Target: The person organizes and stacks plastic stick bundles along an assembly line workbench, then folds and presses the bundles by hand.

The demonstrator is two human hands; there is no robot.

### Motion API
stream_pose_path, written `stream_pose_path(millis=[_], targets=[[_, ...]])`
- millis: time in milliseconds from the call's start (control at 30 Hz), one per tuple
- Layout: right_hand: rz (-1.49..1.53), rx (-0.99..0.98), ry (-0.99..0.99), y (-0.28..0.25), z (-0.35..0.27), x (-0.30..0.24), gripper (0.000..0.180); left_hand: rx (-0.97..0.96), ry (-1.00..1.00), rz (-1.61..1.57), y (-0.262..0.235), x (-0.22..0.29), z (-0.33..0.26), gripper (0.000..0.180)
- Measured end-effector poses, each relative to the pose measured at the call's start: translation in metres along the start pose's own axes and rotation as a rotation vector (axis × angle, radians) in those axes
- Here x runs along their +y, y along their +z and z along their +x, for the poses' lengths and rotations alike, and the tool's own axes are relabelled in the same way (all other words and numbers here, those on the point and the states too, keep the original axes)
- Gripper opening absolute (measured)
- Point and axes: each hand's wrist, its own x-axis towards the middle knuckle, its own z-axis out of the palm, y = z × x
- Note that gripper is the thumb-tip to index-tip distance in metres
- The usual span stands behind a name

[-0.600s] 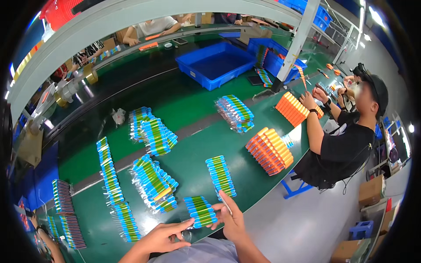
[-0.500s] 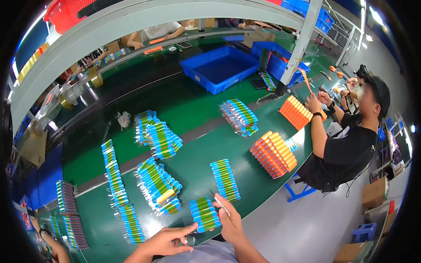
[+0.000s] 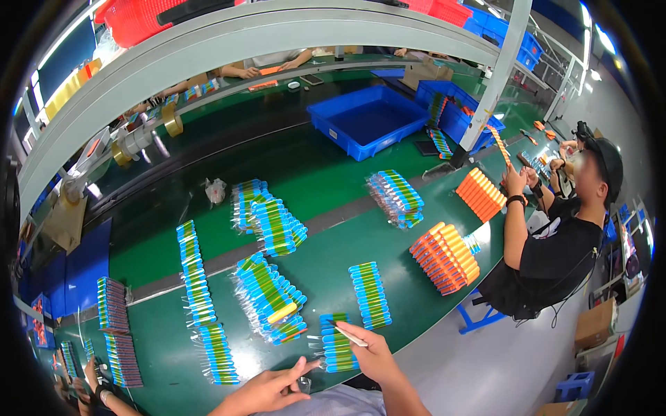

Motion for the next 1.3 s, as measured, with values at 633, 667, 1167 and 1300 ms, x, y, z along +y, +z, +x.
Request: stream_pose_path(millis=[633, 667, 1167, 1300], targets=[[-0.338, 0.095, -0.147, 0.012, -0.016, 0.010, 0.055, 0.079, -0.157, 0.701, -0.016, 0.003, 0.033, 0.057], [-0.377, 0.096, -0.158, 0.013, -0.016, 0.010, 0.056, 0.078, -0.158, 0.702, -0.016, 0.004, 0.033, 0.057], [-0.395, 0.207, -0.273, -0.011, -0.026, -0.034, 0.059, 0.127, -0.187, 0.176, -0.032, 0.021, 0.013, 0.041], [-0.381, 0.200, -0.337, -0.025, -0.005, -0.061, 0.066, 0.255, -0.189, -0.073, -0.022, -0.002, -0.002, 0.032]])
